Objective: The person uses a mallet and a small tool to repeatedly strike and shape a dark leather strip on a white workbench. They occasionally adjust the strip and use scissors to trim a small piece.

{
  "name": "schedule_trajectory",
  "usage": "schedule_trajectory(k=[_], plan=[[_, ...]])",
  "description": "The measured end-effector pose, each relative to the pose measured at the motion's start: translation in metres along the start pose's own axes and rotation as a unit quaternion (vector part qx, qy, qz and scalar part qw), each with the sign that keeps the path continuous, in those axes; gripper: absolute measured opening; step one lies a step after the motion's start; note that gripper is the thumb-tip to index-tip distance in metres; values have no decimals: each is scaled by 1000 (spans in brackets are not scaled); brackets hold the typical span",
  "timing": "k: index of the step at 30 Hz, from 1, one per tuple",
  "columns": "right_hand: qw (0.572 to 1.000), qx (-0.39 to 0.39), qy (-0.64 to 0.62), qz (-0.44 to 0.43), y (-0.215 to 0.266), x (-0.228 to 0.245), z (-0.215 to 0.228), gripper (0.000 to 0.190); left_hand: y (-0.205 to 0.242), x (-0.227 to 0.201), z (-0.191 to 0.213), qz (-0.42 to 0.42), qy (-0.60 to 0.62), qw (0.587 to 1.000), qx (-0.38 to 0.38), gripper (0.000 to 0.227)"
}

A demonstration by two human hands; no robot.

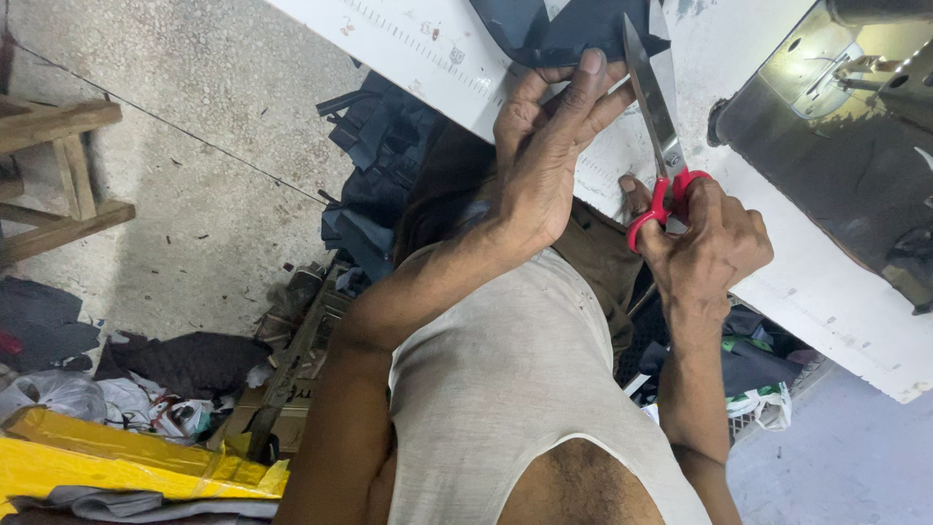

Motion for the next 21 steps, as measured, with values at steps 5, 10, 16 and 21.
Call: schedule_trajectory(k=[5, 10, 16, 21], plan=[[1000, 5, -15, 9, -5, 4, 4, 39, 1, -5, 0, 11, -16, 1000, 16, 50], [999, 16, -29, 8, -6, 5, 4, 41, 4, -9, 3, -6, -33, 999, 24, 44], [996, -2, -88, 7, 1, 9, 4, 44, 8, -18, 0, -43, -36, 997, 45, 33], [994, 6, -110, 2, 20, 2, 0, 34, 17, -24, 4, -60, -74, 995, 23, 27]])
Point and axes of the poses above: each hand's wrist, its own y-axis away from the middle knuckle, its own z-axis out of the back of the hand, x = y × z, the point moved 5 cm from there along -y, towards the middle knuckle, and after that the axes turned 13 degrees about z, right-handed, at the moved point
